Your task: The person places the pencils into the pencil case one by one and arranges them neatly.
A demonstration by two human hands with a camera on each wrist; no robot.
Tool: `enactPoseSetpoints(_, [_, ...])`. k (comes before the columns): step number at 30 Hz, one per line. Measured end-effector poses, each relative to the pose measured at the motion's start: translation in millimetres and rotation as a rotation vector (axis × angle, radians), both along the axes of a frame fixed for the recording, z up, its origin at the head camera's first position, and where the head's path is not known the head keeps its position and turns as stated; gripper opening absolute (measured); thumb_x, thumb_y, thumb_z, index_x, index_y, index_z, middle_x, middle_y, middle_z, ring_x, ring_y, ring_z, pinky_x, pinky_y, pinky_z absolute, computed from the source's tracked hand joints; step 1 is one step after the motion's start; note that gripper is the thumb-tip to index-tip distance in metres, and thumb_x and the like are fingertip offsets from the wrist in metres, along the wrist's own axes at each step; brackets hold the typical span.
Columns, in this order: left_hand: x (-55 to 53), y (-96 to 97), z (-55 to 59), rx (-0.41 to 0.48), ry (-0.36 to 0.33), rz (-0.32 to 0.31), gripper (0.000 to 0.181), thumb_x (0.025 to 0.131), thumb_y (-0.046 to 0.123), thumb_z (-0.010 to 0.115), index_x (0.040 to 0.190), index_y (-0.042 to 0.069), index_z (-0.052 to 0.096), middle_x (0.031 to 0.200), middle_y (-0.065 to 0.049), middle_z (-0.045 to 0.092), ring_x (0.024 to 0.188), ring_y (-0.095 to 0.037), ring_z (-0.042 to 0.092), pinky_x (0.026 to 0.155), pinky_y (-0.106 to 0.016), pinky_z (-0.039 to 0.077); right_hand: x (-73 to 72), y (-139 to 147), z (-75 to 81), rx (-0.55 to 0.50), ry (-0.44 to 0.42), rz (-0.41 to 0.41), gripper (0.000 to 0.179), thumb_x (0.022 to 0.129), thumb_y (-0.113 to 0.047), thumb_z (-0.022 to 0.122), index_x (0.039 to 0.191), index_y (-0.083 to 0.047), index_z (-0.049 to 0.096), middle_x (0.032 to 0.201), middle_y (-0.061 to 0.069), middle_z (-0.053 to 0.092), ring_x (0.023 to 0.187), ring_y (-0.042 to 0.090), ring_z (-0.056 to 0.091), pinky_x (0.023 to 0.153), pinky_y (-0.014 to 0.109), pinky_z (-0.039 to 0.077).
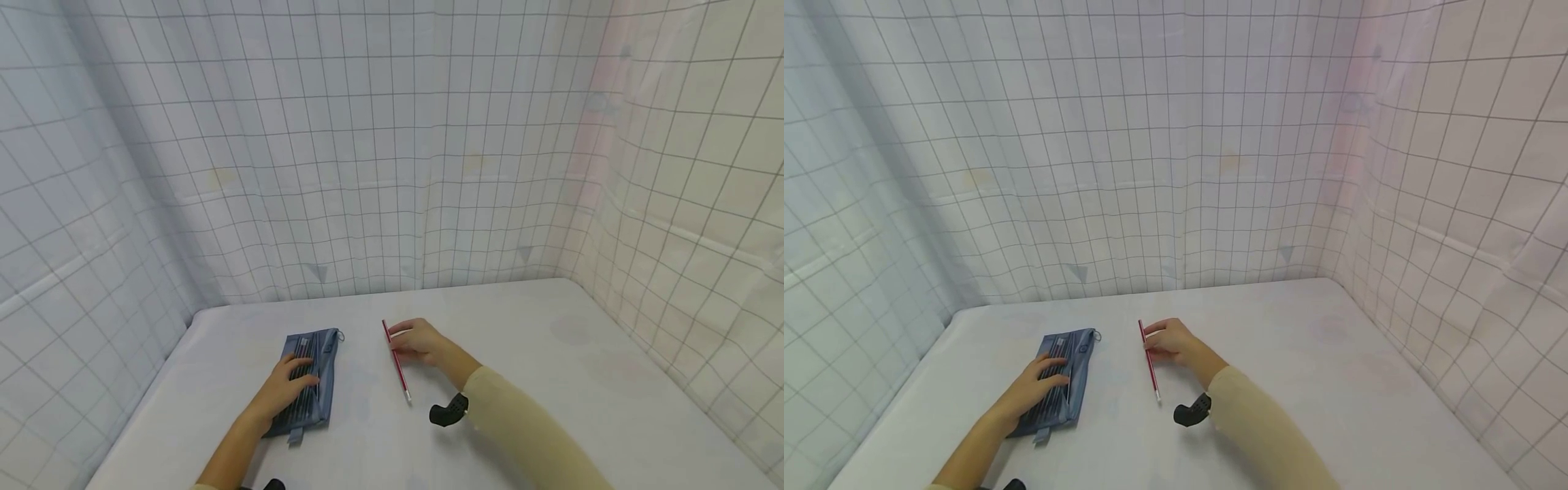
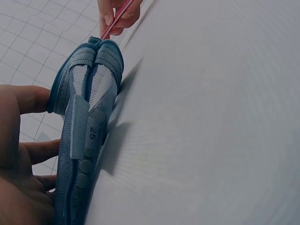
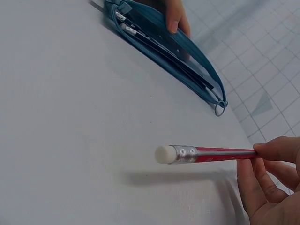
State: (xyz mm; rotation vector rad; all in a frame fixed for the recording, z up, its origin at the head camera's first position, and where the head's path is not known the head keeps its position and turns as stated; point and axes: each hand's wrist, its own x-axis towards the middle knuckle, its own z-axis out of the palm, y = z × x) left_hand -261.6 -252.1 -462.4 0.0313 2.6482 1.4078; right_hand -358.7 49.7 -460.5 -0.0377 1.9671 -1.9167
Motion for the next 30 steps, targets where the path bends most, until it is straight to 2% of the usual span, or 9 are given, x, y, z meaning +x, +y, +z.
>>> enactPoseSetpoints(20, [-0.4,-0.4,-0.7,-0.005,-0.001,0.003,0.064,0.099,0.028,0.065,0.15,-0.005,0.045,0.166,-0.033,0.004,0.148,-0.06,-0.002,0.112,-0.077,0.004,-2.8,-33.0,4.6,-0.022,-0.012,0.009,0.034,0.089,0.011,0.071,0.122,0.006,0.069,0.105,0.015,0.066,0.082,0.019,0.067,0.073,0.03,0.06])
enactPoseSetpoints(30, [0.4,0.1,2.3,-0.002,0.003,-0.006,0.063,0.099,0.027,0.064,0.15,-0.006,0.045,0.166,-0.033,0.004,0.148,-0.06,-0.002,0.112,-0.078,0.004,-6.0,-48.5,1.3,-0.037,-0.025,0.02,0.033,0.087,0.013,0.07,0.12,0.007,0.069,0.101,0.014,0.066,0.079,0.018,0.066,0.07,0.029,0.059])
